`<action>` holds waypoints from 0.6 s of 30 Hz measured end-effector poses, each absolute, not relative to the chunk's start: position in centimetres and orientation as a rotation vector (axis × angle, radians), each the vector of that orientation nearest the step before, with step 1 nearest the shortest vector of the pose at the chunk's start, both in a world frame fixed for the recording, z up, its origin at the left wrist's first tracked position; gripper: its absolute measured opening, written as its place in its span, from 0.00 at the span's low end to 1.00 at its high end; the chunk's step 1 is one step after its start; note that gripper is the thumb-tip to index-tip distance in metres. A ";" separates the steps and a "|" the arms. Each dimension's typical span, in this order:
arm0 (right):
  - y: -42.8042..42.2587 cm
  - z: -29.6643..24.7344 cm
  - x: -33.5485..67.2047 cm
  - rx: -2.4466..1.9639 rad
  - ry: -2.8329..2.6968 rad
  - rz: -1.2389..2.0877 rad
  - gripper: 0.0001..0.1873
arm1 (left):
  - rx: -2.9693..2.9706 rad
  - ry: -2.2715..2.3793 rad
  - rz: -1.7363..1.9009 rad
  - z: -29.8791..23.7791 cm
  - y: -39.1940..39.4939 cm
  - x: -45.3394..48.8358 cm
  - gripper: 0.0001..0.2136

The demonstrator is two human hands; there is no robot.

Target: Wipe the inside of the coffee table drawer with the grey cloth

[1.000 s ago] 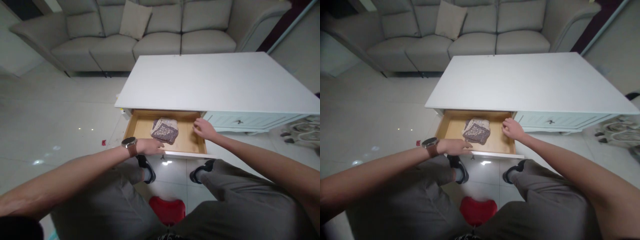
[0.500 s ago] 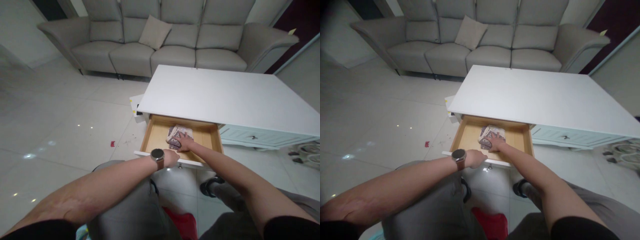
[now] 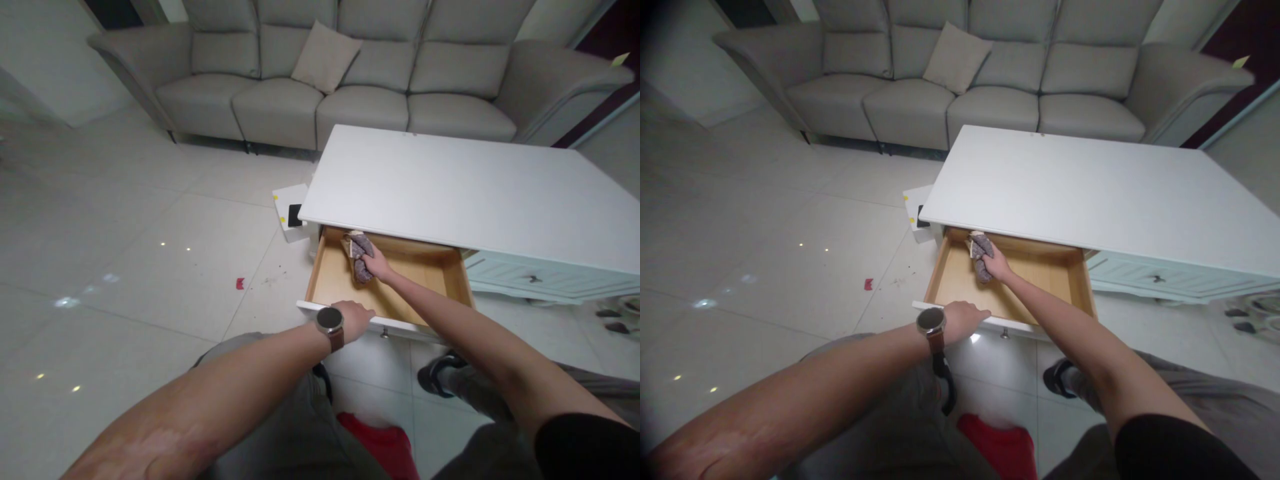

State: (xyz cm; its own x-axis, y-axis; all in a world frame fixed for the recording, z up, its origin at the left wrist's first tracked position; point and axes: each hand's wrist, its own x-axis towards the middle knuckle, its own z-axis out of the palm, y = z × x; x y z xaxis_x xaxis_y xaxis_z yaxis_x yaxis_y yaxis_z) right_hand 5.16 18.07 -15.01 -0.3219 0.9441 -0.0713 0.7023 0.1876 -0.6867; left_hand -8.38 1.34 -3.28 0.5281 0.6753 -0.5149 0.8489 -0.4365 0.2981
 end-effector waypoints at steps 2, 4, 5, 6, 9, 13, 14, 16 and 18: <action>18.5 -14.9 1.7 -1.470 -1.938 0.986 0.36 | 2.229 1.269 -0.463 -3.2 1.1 -8.2 0.20; 19.0 -14.8 -1.8 -1.434 -1.913 1.056 0.38 | 2.212 1.293 -0.489 -2.9 0.9 -8.3 0.20; 19.3 -14.8 -3.4 -1.431 -1.930 1.081 0.38 | 2.203 1.298 -0.497 -2.7 0.9 -8.4 0.20; 19.5 -14.8 -4.8 -1.431 -1.943 1.101 0.39 | 2.196 1.299 -0.502 -2.5 0.8 -8.4 0.21; 19.2 -15.3 -7.1 -1.411 -1.919 1.105 0.40 | 2.184 1.295 -0.491 -2.3 0.8 -8.4 0.22; 16.0 -15.9 -6.1 -1.202 -2.010 1.138 0.41 | 2.170 1.325 -0.478 -2.3 0.6 -8.2 0.23; 14.9 -15.9 -5.3 -1.109 -2.085 1.173 0.40 | 2.172 1.324 -0.479 -2.3 0.6 -8.2 0.23; 12.8 -15.5 -3.9 -0.896 -2.249 1.282 0.38 | 2.192 1.301 -0.476 -2.3 0.6 -8.2 0.23; 11.5 -14.7 -2.6 -0.673 -2.378 1.459 0.38 | 2.229 1.253 -0.464 -2.2 0.7 -8.3 0.22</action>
State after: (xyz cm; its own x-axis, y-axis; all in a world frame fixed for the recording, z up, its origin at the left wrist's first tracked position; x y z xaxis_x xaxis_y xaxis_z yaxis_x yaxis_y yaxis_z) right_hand -2.60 11.53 -14.71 -0.8552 0.5181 -0.0118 0.2453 0.3846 -0.8899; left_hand -8.32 0.73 -2.22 0.5091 0.6754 -0.5336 0.8600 -0.4246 0.2831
